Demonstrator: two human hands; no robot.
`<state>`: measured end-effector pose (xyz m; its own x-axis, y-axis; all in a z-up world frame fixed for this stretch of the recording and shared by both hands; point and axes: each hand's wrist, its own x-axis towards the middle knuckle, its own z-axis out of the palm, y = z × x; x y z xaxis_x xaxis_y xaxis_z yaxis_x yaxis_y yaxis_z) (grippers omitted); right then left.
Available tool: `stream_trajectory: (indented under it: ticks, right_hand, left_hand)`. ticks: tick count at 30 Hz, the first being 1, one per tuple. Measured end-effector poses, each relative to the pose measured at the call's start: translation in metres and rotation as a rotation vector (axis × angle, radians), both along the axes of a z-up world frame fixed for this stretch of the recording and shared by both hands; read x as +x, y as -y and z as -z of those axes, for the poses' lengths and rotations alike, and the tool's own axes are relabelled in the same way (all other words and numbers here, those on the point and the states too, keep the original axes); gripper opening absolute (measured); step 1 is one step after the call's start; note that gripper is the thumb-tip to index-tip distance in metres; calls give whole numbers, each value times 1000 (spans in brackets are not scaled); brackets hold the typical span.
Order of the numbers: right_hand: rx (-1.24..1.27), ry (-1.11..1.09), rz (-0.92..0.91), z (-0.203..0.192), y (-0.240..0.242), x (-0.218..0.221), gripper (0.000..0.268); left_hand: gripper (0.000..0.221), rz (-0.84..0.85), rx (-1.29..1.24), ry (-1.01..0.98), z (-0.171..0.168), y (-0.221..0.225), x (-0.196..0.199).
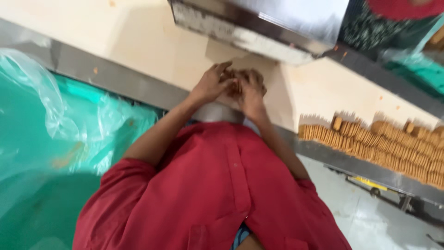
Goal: The person organizes loose biscuits on a conveyor belt into neat rows and feeds them into a packaging machine by hand.
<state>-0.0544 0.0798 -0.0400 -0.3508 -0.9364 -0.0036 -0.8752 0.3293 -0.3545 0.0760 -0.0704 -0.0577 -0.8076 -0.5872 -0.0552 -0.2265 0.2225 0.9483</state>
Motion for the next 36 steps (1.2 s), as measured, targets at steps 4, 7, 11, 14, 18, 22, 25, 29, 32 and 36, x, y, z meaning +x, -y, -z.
stream_trajectory:
  ticks: [4,7,11,14,18,22,25,29,32,36]
  right_hand:
    - [-146,81,0,-1,9,4,70]
    - [-160,123,0,-7,13,7,66]
    - [-133,251,6,-46,13,4,61]
    - [-146,315,-1,-106,12,2,68]
    - [-450,-104,127,-180,38,-47,53]
    - [-330,-85,72,-206,95,-112,56]
    - [-228,-20,-5,-203,144,-164,60]
    - [-85,409,10,-203,216,-236,64]
    - [-55,357,156,-182,260,-255,69]
    - [-576,199,-187,-145,267,-274,80]
  left_hand:
    - [60,-121,-42,63,10,2,-10]
    - [72,-35,-45,146,-5,8,-8]
    - [102,13,188,-39,-37,17,12]
    - [85,-158,110,-64,-51,28,22]
    - [47,-136,-126,-95,-42,30,27]
    - [39,-160,-426,-176,-40,20,23]
    - [45,-59,-485,-125,-49,19,30]
    - [42,-60,-451,-112,-54,23,26]
    - [44,-52,-486,-96,-53,24,24]
    - [45,-67,-507,-105,-52,26,23]
